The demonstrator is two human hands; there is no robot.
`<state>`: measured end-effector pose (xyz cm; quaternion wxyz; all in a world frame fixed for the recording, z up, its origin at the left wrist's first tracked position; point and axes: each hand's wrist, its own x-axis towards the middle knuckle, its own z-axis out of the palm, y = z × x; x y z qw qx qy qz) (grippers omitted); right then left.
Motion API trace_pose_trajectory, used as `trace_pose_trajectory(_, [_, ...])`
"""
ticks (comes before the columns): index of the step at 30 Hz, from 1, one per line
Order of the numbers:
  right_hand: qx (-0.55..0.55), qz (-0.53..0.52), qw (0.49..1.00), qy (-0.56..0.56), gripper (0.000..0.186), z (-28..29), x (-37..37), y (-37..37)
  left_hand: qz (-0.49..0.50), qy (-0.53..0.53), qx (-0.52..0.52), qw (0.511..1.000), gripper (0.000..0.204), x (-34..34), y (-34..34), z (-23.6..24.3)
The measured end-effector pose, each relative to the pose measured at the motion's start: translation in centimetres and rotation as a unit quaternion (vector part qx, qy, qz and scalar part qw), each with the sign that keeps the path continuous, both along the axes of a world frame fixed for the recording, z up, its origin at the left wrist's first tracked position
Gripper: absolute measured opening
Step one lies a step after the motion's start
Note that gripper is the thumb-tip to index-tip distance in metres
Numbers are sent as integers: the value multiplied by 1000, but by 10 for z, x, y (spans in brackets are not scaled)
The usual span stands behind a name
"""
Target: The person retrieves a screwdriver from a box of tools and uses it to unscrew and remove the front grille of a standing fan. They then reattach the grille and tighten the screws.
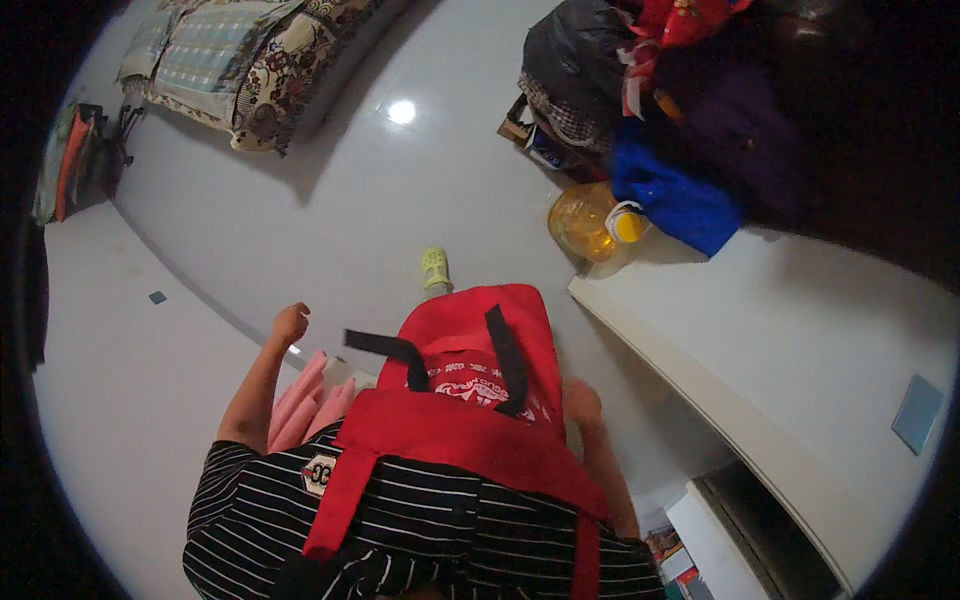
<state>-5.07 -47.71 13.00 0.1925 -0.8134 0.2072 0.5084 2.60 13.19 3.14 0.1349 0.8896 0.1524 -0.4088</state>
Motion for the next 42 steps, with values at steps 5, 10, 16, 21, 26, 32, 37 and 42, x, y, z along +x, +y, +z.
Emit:
trace_pose_trajectory(5, [150, -96, 979, -97, 31, -31, 98, 77, -19, -12, -31, 999, 23, 72, 14, -20])
trace_pose_trajectory(10, [159, -9, 978, -132, 30, -54, 163, 131, -63, -25, -179, 981, 35, 130, -81, -28])
trace_pose_trajectory(16, [222, 123, 943, -216, 35, -82, 235, 170, -253, -131, -205, 936, 29, 201, -96, 49])
trace_pose_trajectory(21, [207, 56, 962, -166, 30, -85, 283, 210, -188, 80, -381, 902, 18, 263, -65, 18])
trace_pose_trajectory(26, [246, -344, 900, -109, 21, -137, 325, 224, -183, 352, -480, 783, 13, 338, -16, 21])
trace_pose_trajectory(32, [213, -519, 826, -60, 21, -256, 367, 256, -106, 562, -361, 737, 15, 421, 25, -27])
trace_pose_trajectory(37, [171, -584, 788, -94, 29, -386, 450, 264, -327, 178, -350, 860, 18, 459, 30, -177])
trace_pose_trajectory(42, [92, -658, 730, -159, 36, -475, 548, 232, -317, -43, -213, 923, 15, 570, -96, -307])
